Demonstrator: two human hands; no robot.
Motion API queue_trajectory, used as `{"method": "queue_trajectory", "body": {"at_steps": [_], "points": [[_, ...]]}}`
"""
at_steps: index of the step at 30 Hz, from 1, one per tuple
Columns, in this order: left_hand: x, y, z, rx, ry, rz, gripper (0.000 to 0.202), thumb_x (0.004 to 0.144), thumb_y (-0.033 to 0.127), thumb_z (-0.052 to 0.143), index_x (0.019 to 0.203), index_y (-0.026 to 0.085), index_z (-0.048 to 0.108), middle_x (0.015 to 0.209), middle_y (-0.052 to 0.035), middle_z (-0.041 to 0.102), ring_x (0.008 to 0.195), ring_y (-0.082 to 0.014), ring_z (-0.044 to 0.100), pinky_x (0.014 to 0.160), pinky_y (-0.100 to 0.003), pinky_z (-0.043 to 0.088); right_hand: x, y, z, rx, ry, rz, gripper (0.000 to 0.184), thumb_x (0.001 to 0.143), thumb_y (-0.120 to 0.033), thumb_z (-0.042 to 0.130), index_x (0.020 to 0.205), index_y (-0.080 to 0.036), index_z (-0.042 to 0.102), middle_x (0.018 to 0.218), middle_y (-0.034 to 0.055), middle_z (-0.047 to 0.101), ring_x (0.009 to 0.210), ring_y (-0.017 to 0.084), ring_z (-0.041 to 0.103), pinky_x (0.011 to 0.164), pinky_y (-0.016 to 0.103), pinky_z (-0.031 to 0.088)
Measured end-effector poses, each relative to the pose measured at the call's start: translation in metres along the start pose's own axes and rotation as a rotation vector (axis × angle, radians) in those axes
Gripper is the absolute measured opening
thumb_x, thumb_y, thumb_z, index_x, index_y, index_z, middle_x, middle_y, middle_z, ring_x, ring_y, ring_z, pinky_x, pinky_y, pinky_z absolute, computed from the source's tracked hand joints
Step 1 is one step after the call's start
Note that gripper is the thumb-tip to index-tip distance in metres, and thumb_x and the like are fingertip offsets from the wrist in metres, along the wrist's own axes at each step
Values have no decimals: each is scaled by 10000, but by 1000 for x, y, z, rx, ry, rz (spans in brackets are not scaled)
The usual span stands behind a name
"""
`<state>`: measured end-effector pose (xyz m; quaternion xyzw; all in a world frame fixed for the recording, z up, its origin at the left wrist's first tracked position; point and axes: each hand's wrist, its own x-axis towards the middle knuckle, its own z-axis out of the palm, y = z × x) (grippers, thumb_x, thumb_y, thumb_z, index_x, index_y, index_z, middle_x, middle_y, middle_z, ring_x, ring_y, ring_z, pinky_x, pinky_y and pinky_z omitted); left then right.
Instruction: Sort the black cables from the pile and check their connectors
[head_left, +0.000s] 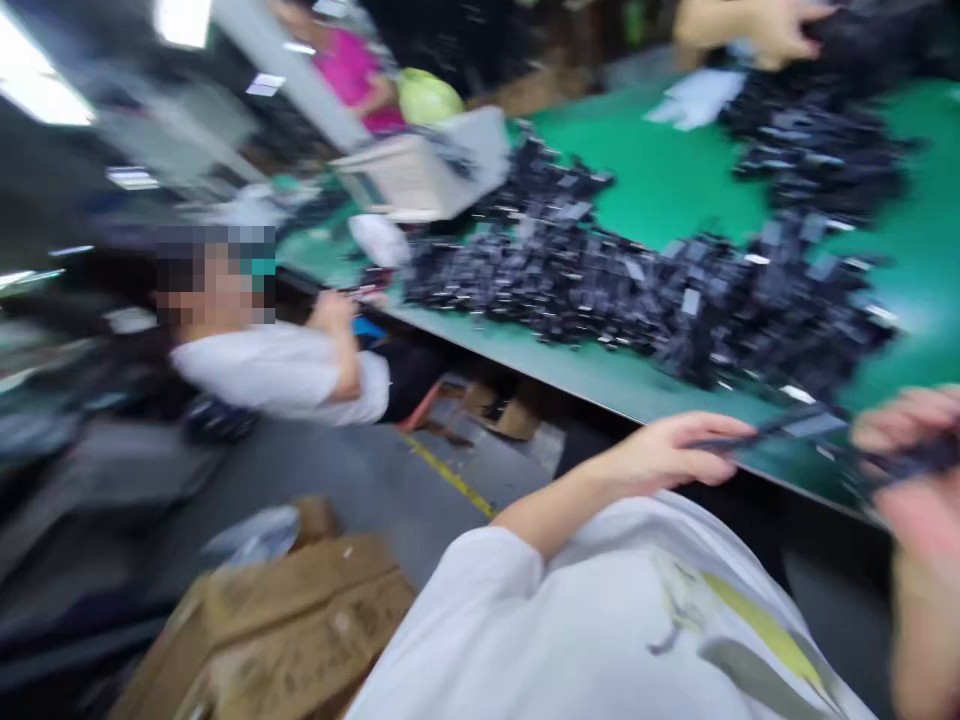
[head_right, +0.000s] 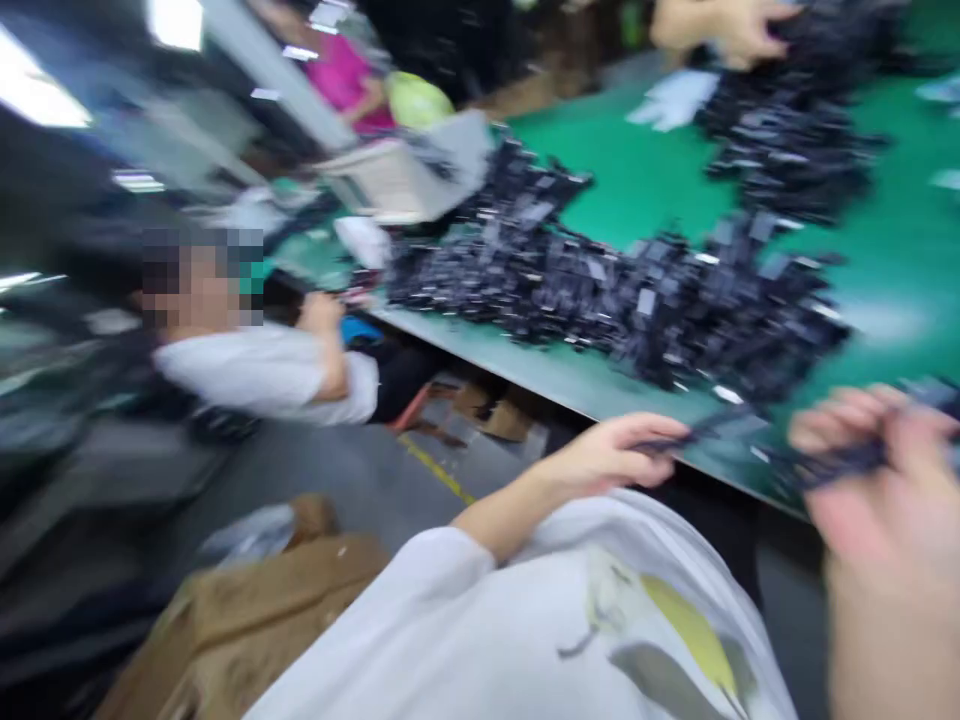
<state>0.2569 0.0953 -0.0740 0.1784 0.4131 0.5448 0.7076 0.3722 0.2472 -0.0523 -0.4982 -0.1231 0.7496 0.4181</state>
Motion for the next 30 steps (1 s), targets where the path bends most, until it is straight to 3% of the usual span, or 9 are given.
{"method": "queue_trajectory", "body": {"at_steps": [1,3,5,9,20,27,30], "points": [[-5,-8,-4,-34,63,24,579,519,288,973,1025,173,719,815,-16,657,658,-89,542,592,-222,415,-12,-5,-26,72,-3,-70,241,970,-415,640,759,-309,688,793,-11,601,661,122,628,599,290,555],[-12,-14,-17,-74,138,71,507,547,272,957,968,171,693,758,10,606,591,-55,444,547,-204,336,-32,-7,-50,225,-220,-118,193,997,-312,663,823,-236,699,755,-44,527,609,45,555,616,156,534],[-17,-14,-27,-113,154,110,484,573,307,963,928,169,665,773,10,575,596,-50,424,543,-197,319,-41,-3,-53,201,-358,-129,143,898,-315,809,869,-227,701,759,-63,520,631,41,545,660,130,547],[-28,-14,-31,-159,110,140,470,660,353,951,988,167,670,851,-13,570,653,-58,456,574,-186,360,-50,7,-43,154,-474,-153,345,705,-364,966,908,-254,710,797,-78,562,685,47,571,729,128,567],[-38,-18,-31,-163,42,99,584,604,469,975,960,188,607,843,5,543,621,-54,405,551,-193,327,-60,16,-31,104,-307,-120,148,908,-318,807,840,-249,696,782,-61,601,687,61,614,721,176,595],[-42,-16,-29,-272,9,59,398,702,325,895,897,166,586,737,48,452,546,-31,311,509,-171,262,-59,19,-29,43,-366,-167,173,872,-339,846,840,-267,692,757,-72,572,684,65,604,704,188,595],[-38,-14,-26,-314,24,62,330,729,328,840,836,163,575,672,61,384,541,-48,299,504,-182,254,-58,18,-29,72,-322,-125,156,934,-331,780,835,-254,689,774,-63,578,663,60,603,701,179,594]]}}
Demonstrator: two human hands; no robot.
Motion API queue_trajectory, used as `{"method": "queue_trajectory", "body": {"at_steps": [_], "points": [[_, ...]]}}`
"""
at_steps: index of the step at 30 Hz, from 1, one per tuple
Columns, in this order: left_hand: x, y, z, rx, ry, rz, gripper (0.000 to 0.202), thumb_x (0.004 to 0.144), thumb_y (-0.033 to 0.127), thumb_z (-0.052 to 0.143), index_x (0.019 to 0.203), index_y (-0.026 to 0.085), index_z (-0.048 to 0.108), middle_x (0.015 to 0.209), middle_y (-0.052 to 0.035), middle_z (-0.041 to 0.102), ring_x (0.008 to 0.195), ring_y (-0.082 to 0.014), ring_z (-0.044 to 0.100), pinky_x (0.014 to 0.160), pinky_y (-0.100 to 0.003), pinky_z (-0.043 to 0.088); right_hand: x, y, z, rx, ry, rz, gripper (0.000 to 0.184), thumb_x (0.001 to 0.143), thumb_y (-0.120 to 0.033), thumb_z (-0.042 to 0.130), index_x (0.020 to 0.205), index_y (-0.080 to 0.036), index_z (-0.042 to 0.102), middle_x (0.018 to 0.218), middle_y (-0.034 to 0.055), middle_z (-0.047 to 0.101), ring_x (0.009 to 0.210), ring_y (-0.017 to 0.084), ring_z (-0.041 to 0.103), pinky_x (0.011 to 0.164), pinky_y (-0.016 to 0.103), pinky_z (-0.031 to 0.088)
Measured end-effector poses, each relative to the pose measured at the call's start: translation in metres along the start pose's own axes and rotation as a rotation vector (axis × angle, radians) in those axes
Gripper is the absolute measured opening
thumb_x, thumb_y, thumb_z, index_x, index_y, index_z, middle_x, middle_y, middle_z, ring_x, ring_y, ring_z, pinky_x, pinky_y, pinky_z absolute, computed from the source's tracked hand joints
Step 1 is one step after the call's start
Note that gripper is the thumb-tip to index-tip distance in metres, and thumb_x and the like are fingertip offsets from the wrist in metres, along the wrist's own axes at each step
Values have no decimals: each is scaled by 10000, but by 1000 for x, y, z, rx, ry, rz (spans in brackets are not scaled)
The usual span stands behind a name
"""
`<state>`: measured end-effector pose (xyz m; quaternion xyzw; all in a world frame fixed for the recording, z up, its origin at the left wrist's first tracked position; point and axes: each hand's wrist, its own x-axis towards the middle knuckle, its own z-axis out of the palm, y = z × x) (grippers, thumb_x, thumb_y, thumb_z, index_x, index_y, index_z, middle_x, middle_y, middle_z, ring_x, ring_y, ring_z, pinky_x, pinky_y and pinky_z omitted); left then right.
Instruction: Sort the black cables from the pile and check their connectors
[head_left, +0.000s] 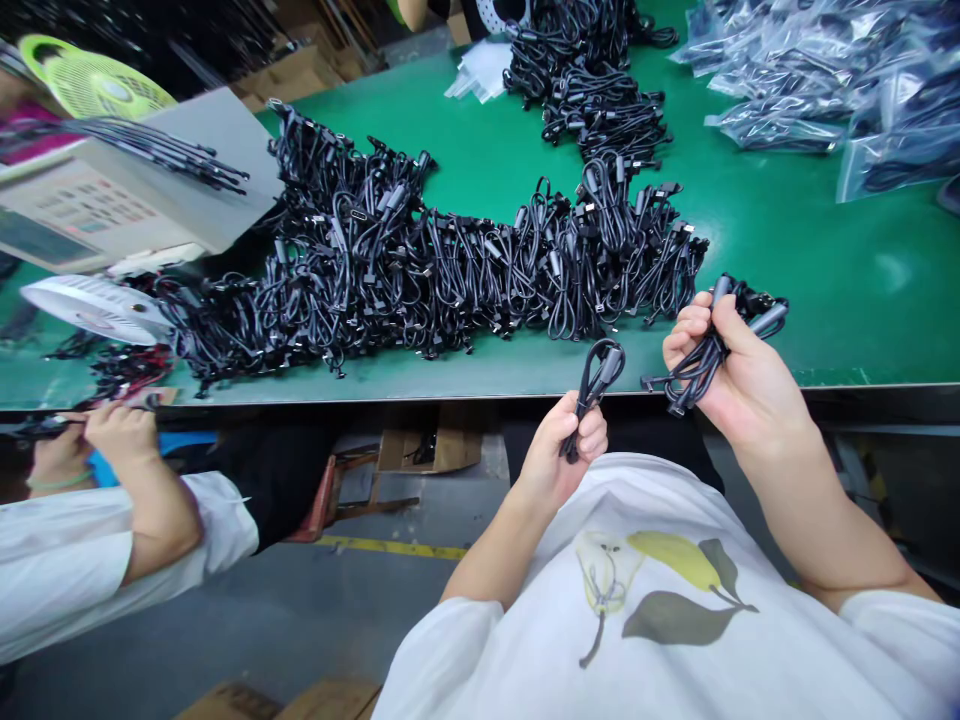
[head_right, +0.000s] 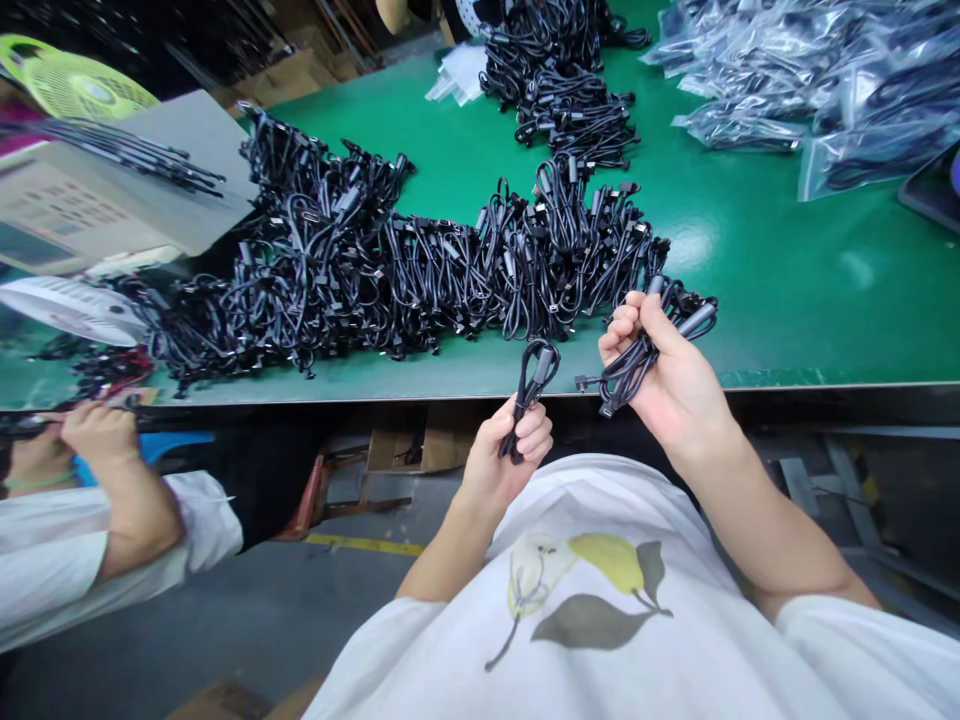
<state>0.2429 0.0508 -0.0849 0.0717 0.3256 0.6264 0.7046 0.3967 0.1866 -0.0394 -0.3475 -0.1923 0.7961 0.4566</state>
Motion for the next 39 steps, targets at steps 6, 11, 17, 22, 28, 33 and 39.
{"method": "queue_trajectory", "body": {"at_steps": [6,11,17,22,28,33,39], "points": [[14,-1,8,22,42,-21,235,804,341,734,818,172,571,650,47,346,583,-90,353,552,-210,327,6,-5,1,54,50,27,167,946,-309,770,827,-237,679,769,-63,564,640,46,581,691,158,585],[22,-2,11,21,28,-26,222,816,337,726,829,173,577,635,55,333,561,-85,319,535,-203,311,10,-10,-2,-38,-6,-18,142,932,-332,778,840,-265,693,771,-60,558,662,64,581,715,175,579],[24,-1,21,39,14,-83,265,796,376,748,855,175,585,619,53,400,542,-89,379,526,-212,351,12,-14,-4,34,38,35,159,982,-294,705,826,-266,709,807,-47,567,675,62,581,730,172,579],[27,1,27,48,80,-120,331,759,399,796,910,175,605,691,20,545,614,-117,543,588,-231,457,20,-12,-14,-46,27,-4,133,971,-344,714,848,-294,719,838,-33,593,745,101,619,773,237,599],[34,-1,29,52,104,-106,359,766,406,811,974,178,628,828,-35,680,741,-177,682,715,-298,556,32,-10,-19,-16,40,14,145,962,-342,736,828,-293,712,833,-49,582,743,77,606,920,261,593],[37,6,36,-87,54,-71,267,779,325,790,943,170,647,755,-9,639,669,-131,645,647,-232,547,24,-10,-11,83,43,106,81,925,-189,760,857,-206,720,818,-39,536,614,31,521,763,144,579],[36,23,37,-224,225,-98,49,889,212,599,846,187,597,524,98,210,399,-41,55,331,-152,98,3,2,-10,-193,-151,160,95,815,-181,815,862,-181,732,683,-56,448,484,33,329,518,171,468]]}}
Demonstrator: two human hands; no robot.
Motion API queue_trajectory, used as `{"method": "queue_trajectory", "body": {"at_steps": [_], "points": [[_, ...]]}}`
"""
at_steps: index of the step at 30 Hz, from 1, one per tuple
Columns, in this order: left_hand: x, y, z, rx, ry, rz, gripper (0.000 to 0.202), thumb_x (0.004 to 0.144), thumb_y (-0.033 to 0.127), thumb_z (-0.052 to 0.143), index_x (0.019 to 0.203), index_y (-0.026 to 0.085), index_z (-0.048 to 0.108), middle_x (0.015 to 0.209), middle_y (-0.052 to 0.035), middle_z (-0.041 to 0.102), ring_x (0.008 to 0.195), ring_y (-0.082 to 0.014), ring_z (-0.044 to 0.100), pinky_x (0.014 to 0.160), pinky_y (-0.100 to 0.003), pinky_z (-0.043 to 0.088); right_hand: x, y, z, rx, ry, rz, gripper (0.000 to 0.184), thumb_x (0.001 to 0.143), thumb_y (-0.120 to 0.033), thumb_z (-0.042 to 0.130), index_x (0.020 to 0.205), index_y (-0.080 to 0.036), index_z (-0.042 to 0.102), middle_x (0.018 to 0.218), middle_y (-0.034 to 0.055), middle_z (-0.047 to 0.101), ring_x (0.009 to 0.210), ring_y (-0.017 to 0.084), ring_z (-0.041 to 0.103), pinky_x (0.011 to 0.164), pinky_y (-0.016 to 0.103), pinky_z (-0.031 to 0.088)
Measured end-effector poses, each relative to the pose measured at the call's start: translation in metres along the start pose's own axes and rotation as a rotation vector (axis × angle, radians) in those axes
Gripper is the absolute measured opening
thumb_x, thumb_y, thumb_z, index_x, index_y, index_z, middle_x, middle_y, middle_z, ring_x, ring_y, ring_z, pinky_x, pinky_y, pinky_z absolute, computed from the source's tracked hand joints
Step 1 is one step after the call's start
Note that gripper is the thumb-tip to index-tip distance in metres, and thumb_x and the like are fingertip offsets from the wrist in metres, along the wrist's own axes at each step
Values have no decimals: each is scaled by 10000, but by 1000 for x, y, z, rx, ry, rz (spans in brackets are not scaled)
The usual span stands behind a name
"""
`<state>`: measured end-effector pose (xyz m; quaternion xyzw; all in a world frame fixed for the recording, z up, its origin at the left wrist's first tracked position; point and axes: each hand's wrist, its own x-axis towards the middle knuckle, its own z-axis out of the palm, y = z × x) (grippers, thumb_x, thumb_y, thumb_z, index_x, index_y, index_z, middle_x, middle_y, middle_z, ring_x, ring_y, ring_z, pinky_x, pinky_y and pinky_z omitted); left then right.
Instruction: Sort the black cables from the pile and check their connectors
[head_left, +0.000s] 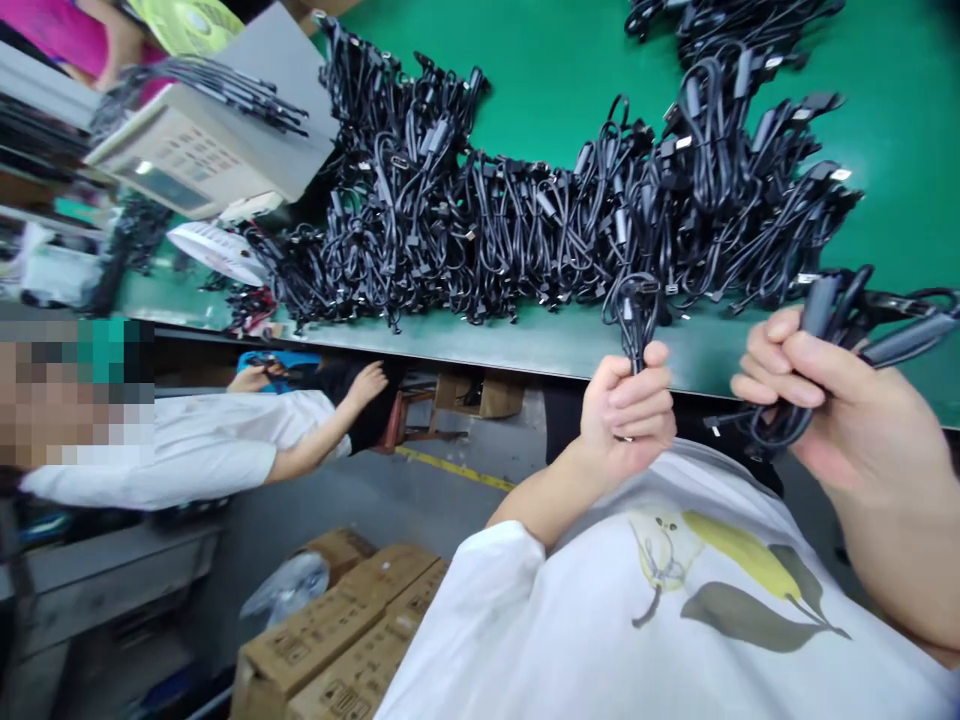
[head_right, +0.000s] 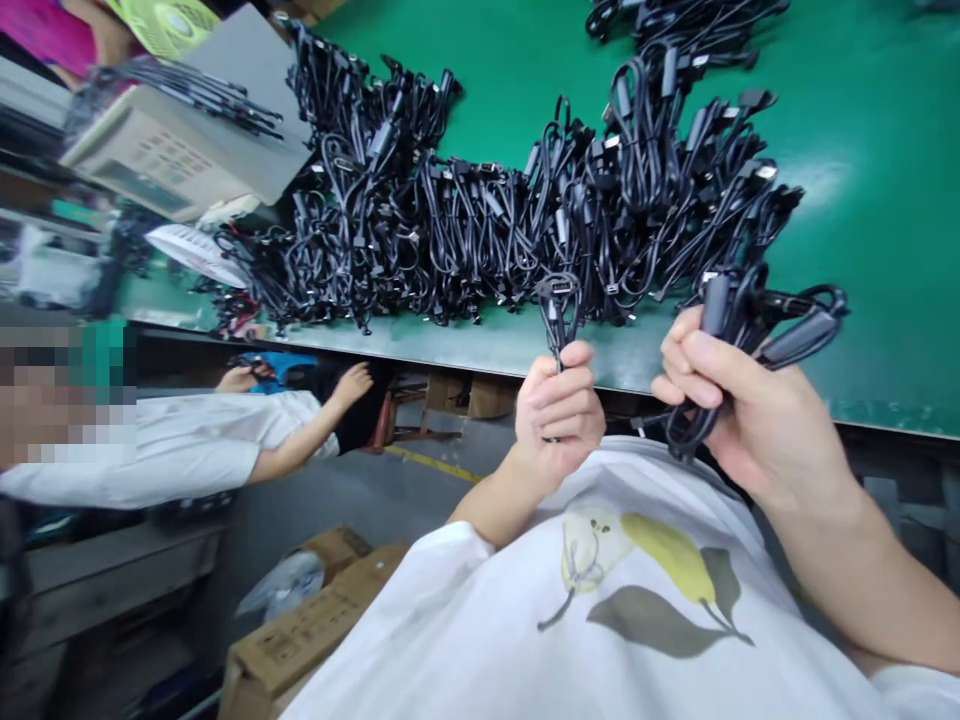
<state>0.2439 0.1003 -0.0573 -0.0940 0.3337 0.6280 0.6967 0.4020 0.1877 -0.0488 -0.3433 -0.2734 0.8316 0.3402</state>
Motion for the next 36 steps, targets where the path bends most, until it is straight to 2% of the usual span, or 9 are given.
{"method": "queue_trajectory", "body": {"at_steps": [3,5,7,9,12,15,17,21,36], "points": [[2,1,2,-17,3,-54,79,923,194,564,850,183,592,536,100,206,402,-36,9,316,-139,62,3,9,0,-242,-26,-71,167,801,-252,846,944,-196,779,678,-32,554,505,64,412,542,233,469],[5,-2,3,-2,-83,-208,143,943,212,536,819,166,592,540,97,241,385,-23,4,305,-134,44,9,12,-2,-351,-50,-98,159,796,-312,866,826,-187,771,624,-25,571,517,78,463,542,237,452],[8,-8,2,36,-172,-358,212,967,238,499,805,151,605,543,86,306,353,-15,30,291,-147,48,15,12,-5,-424,-123,-86,276,776,-378,886,686,-179,717,512,-42,510,478,80,454,487,228,409],[11,-15,-1,92,-237,-412,259,984,278,495,812,137,627,558,66,393,326,-13,118,288,-155,105,19,11,-9,-481,-169,-56,311,733,-416,915,706,-178,716,491,-47,523,445,79,443,432,219,378],[11,-23,-10,203,-305,-299,356,945,462,628,909,113,687,692,-11,608,424,-48,477,393,-154,376,20,9,-11,-487,-156,-31,334,730,-395,918,689,-181,665,559,-24,593,473,97,497,426,221,407],[5,-24,-22,304,-339,-101,574,818,613,776,1150,151,702,1016,-100,756,831,-197,760,731,-264,600,23,7,-8,-390,-95,-143,300,809,-300,859,674,-176,621,551,-51,524,468,72,453,450,210,416],[0,-22,-30,364,-352,-71,591,820,566,808,1252,185,675,1123,-121,774,967,-238,779,846,-306,604,26,5,-5,-320,-36,-263,192,816,-228,844,779,-168,665,587,-69,517,458,47,399,468,198,417],[-5,-17,-39,386,-394,-148,484,903,499,751,1237,155,687,1075,-157,807,915,-230,798,767,-268,606,30,1,-3,-333,5,-348,282,818,-200,829,674,-170,588,613,-58,520,473,39,392,487,197,419],[2,-19,-39,292,-413,-206,528,872,515,775,1193,98,738,1065,-190,812,903,-250,811,694,-222,610,25,0,2,-252,69,-224,359,734,-286,929,751,-198,581,555,-87,467,462,61,413,441,213,423]]}}
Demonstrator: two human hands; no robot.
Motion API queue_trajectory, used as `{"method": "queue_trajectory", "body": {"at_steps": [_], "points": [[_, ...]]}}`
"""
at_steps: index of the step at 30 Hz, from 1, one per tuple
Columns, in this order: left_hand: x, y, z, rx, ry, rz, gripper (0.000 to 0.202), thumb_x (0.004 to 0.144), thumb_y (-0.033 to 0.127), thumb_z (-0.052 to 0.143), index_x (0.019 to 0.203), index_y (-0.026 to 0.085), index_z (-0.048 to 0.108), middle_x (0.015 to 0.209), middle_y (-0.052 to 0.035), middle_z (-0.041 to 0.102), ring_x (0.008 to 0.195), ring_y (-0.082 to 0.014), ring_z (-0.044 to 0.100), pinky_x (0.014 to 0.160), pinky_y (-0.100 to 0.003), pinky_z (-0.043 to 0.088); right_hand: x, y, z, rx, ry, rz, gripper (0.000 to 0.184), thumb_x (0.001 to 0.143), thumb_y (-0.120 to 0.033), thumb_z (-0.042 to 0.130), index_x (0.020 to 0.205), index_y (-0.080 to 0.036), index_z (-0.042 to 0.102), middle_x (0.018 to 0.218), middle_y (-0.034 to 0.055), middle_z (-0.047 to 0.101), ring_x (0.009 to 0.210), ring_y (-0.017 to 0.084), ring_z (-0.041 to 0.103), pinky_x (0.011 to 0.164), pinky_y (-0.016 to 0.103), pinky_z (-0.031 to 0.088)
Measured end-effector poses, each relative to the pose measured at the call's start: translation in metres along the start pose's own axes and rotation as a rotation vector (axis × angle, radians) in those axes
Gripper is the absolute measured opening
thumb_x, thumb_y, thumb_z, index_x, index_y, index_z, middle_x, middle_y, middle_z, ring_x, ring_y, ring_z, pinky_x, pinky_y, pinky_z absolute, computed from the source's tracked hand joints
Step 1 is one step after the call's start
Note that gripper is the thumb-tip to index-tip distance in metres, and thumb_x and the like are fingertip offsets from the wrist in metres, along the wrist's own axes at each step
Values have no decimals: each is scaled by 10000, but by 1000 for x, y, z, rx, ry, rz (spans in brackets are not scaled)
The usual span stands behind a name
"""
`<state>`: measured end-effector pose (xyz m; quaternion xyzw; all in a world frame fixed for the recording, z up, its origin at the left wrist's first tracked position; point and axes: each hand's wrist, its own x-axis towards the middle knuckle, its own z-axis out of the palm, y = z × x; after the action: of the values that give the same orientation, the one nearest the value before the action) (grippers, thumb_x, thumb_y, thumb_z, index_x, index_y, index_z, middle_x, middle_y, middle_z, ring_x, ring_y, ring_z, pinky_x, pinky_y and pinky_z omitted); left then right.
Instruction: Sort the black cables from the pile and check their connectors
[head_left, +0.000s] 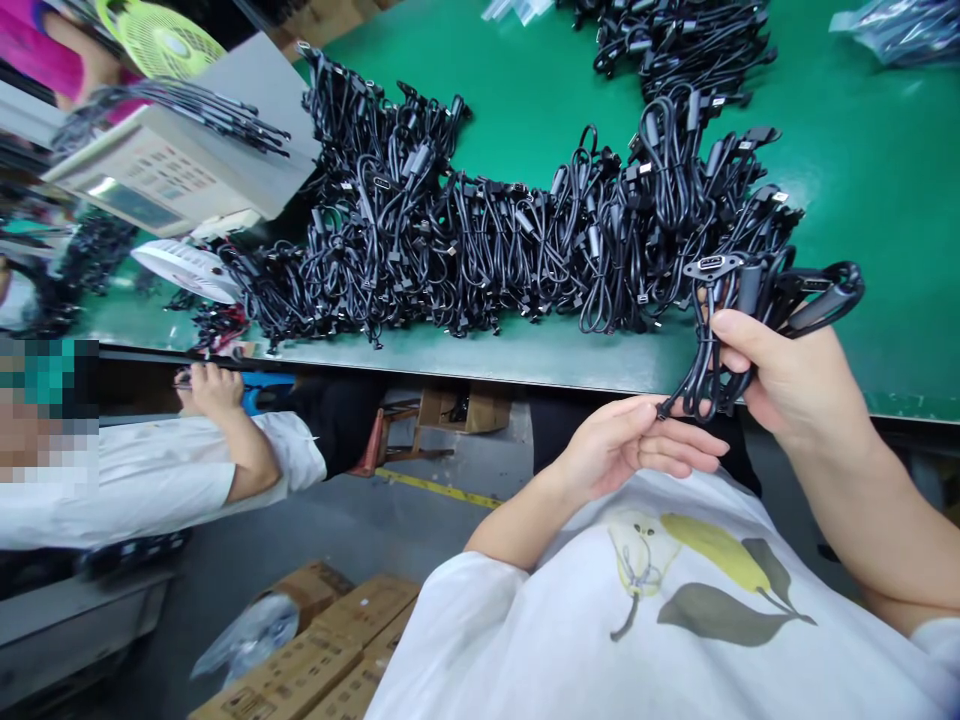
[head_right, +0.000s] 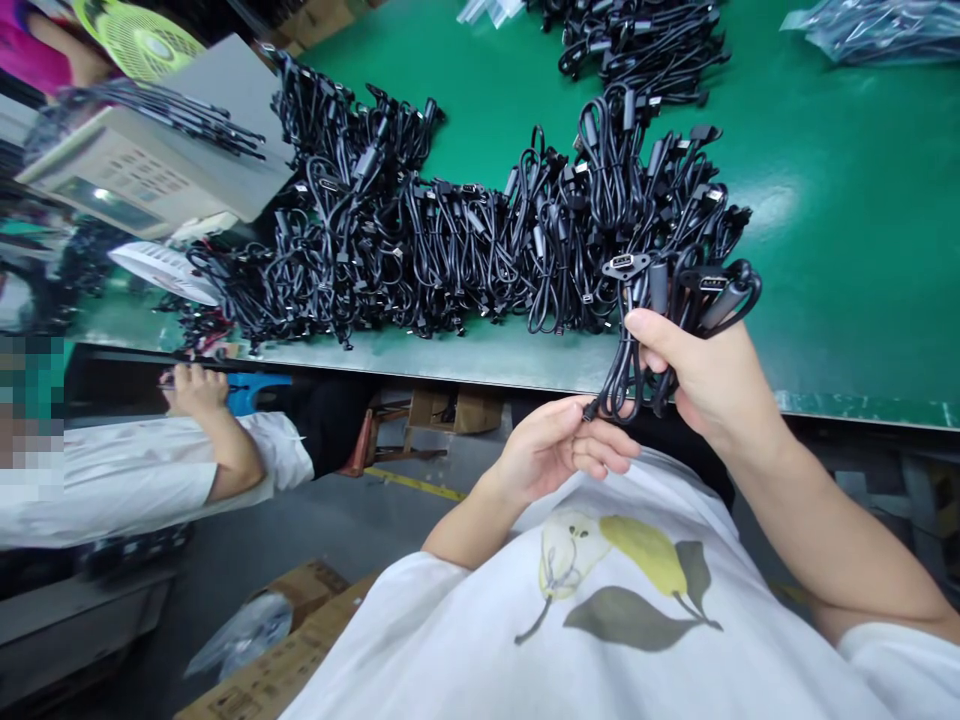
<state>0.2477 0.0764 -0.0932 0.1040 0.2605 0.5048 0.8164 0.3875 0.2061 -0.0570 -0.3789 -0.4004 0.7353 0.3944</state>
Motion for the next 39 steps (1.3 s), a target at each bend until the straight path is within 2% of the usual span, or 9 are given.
{"method": "queue_trajectory", "body": {"at_steps": [7,13,19,21,24,27,31,36,39], "points": [[1,1,0,-9,-17,0,500,879,503,769,1179,105,737,1033,-171,818,886,-227,806,682,-208,596,1,2,-2,27,-1,3,333,750,-275,920,772,-195,597,568,-89,472,455,57,401,447,212,428],[5,-3,1,267,49,124,636,899,691,642,1220,142,659,1123,-169,777,960,-253,779,828,-335,604,-3,11,-9,-107,-50,-11,357,815,-294,869,652,-181,572,522,-69,492,474,74,453,479,212,436],[5,1,12,577,87,218,491,949,586,643,1153,145,572,895,-54,686,628,-107,646,640,-245,511,-14,23,-16,-150,-167,53,424,843,-407,846,604,-202,562,576,-33,559,521,128,555,502,263,485],[4,1,14,600,96,226,479,979,600,579,1146,151,559,883,-50,675,609,-102,631,632,-244,496,-16,24,-16,-106,-156,70,352,861,-422,826,662,-210,627,587,-33,542,556,140,550,516,272,498],[4,0,14,612,111,256,466,1004,599,526,1143,154,548,867,-50,673,603,-105,624,631,-248,488,-17,24,-17,-24,-91,94,222,862,-429,821,949,-234,762,685,-27,604,569,140,503,524,288,512],[5,-1,14,629,118,264,459,1018,586,505,1162,151,546,862,-48,674,608,-107,624,648,-252,494,-18,26,-19,-26,-40,75,271,847,-429,839,1059,-269,788,882,4,727,637,128,551,628,280,557],[6,-1,18,686,150,232,470,1003,609,515,1144,161,543,864,-42,676,626,-112,634,671,-254,511,-24,34,-26,-103,-31,108,342,820,-487,856,1087,-279,804,932,23,784,856,195,702,816,320,603],[4,4,16,902,187,167,441,988,583,558,1164,179,570,936,-57,706,772,-160,687,760,-278,540,-31,44,-35,-251,-125,161,282,840,-444,837,1019,-227,821,809,51,783,782,271,737,726,403,632],[1,17,13,1107,250,246,374,984,535,586,1077,182,664,992,-71,737,886,-188,692,843,-289,528,-31,41,-35,-255,-73,137,253,828,-406,855,1013,-237,821,889,38,802,890,258,759,854,377,629]]}}
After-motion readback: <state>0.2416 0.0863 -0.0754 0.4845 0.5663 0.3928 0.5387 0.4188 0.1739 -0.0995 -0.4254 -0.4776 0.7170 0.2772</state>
